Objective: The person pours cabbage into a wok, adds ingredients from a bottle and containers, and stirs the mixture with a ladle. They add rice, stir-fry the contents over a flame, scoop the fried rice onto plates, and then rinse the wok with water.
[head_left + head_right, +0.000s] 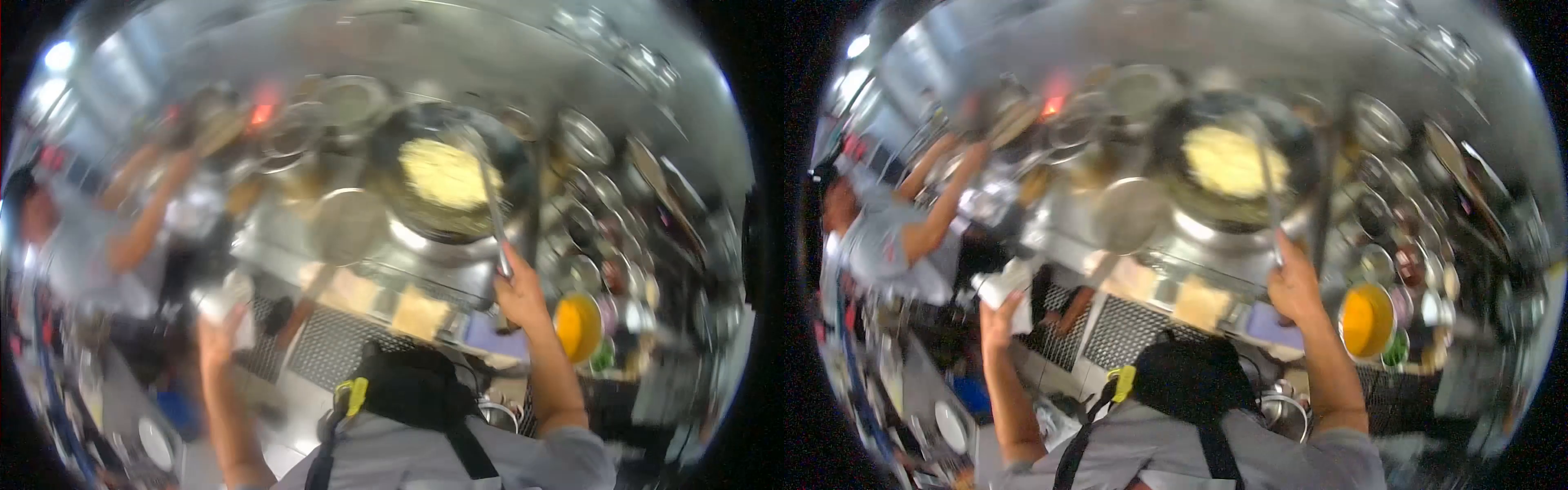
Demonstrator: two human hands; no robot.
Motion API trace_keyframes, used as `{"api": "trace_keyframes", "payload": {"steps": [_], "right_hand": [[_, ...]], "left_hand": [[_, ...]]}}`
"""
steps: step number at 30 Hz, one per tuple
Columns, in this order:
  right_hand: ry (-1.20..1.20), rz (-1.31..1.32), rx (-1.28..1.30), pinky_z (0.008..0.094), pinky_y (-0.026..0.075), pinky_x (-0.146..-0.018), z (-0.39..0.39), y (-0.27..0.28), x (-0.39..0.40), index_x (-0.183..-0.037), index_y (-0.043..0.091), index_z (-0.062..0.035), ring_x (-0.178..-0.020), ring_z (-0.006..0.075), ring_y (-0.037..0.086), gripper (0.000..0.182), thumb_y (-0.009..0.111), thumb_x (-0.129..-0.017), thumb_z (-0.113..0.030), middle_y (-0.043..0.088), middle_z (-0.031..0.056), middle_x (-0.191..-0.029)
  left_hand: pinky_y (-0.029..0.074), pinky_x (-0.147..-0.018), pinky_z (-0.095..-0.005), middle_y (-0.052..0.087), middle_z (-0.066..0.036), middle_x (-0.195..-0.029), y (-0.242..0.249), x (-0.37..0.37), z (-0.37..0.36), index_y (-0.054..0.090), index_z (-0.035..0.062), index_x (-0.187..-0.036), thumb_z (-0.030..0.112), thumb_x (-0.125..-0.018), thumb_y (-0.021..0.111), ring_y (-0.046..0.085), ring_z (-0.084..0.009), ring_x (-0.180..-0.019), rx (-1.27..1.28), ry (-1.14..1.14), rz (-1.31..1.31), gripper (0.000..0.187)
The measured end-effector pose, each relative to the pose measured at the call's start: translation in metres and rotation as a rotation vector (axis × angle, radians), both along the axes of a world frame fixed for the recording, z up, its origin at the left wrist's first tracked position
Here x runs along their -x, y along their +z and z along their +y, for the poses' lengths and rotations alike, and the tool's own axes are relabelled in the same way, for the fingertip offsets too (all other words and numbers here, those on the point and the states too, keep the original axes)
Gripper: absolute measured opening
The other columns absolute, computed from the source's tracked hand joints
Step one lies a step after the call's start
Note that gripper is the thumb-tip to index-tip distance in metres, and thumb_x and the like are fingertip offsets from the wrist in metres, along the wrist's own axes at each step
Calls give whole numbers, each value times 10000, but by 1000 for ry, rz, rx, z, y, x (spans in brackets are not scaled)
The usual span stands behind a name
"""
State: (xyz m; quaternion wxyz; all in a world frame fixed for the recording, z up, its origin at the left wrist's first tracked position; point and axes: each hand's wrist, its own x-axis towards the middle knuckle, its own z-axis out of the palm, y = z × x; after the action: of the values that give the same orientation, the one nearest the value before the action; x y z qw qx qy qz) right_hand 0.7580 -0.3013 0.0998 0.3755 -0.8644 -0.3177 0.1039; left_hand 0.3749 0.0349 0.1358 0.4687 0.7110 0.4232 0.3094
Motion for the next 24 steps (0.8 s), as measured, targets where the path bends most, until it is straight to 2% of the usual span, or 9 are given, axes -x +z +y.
{"api": "trace_keyframes", "payload": {"steps": [2, 4, 7, 10, 12, 15, 18, 20, 24], "right_hand": [[-30, 131, -149, 319, 510, -667, -14, 58, 11, -1440, 365, -110, -734, 185, 596, 656, 530, -813, -12, 606, 107, -977], [-107, 427, -320, 224, 449, -488, -25, 121, 25, -1442, 374, -135, -592, 66, 509, 647, 551, -835, -1, 566, 34, -928], [-180, 695, -564, 207, 383, -383, -35, 140, 21, -1425, 389, -106, -504, 78, 495, 599, 567, -858, -35, 604, 59, -873], [-190, 1101, -803, 213, 341, -358, -19, 95, 0, -1418, 382, -86, -482, 84, 483, 579, 575, -872, -79, 601, 66, -819], [-236, 1339, -754, 236, 363, -361, 6, 0, -36, -1442, 342, -91, -461, 98, 474, 637, 590, -856, -79, 590, 59, -789], [-177, 777, -313, 258, 391, -370, 35, 1, -24, -1458, 319, -106, -467, 108, 481, 665, 579, -848, -61, 582, 52, -765], [-204, 632, -305, 271, 406, -376, 25, 40, -21, -1469, 288, -91, -466, 116, 490, 691, 563, -839, -28, 573, 52, -739], [-223, 494, -278, 285, 421, -407, 24, 35, -39, -1448, 335, -61, -463, 122, 500, 635, 560, -855, -40, 591, 68, -708], [-167, 227, -142, 292, 401, -415, 55, 1, -96, -1409, 404, -41, -426, 132, 480, 597, 554, -832, -19, 574, 62, -621]], "left_hand": [[466, -810, -294, 624, -112, -1099, -10, -6, -2, 512, -57, -1220, 152, -795, 661, 597, -185, -914, 134, -18, -111, 497], [459, -823, -296, 622, -116, -1114, -14, -20, -6, 514, -60, -1220, 151, -800, 654, 589, -187, -936, 220, 11, -121, 491], [467, -832, -303, 627, -100, -1091, -22, -42, -1, 553, -19, -1205, 128, -809, 662, 588, -171, -960, 212, -156, -119, 437], [466, -814, -314, 641, -101, -1063, -33, -74, 7, 584, -35, -1148, 166, -805, 692, 595, -181, -915, 178, -244, -176, 411], [465, -823, -324, 648, -117, -1042, -38, -91, 4, 588, -57, -1124, 180, -805, 696, 598, -195, -904, 219, -210, -116, 412], [466, -835, -340, 648, -111, -1010, -29, -99, -11, 608, -62, -1087, 201, -802, 695, 597, -196, -905, 295, -320, -107, 397], [457, -883, -336, 641, -110, -1089, -46, -81, -7, 583, -54, -1162, 176, -807, 675, 591, -196, -981, 217, -351, -116, 433], [451, -907, -338, 637, -109, -1111, -56, -72, -5, 562, -47, -1197, 168, -802, 679, 588, -203, -1013, 355, -329, -105, 464], [524, -744, -322, 672, -97, -982, -37, -83, -19, 597, 6, -1094, 140, -831, 690, 641, -181, -834, 458, -330, -81, 310]]}}
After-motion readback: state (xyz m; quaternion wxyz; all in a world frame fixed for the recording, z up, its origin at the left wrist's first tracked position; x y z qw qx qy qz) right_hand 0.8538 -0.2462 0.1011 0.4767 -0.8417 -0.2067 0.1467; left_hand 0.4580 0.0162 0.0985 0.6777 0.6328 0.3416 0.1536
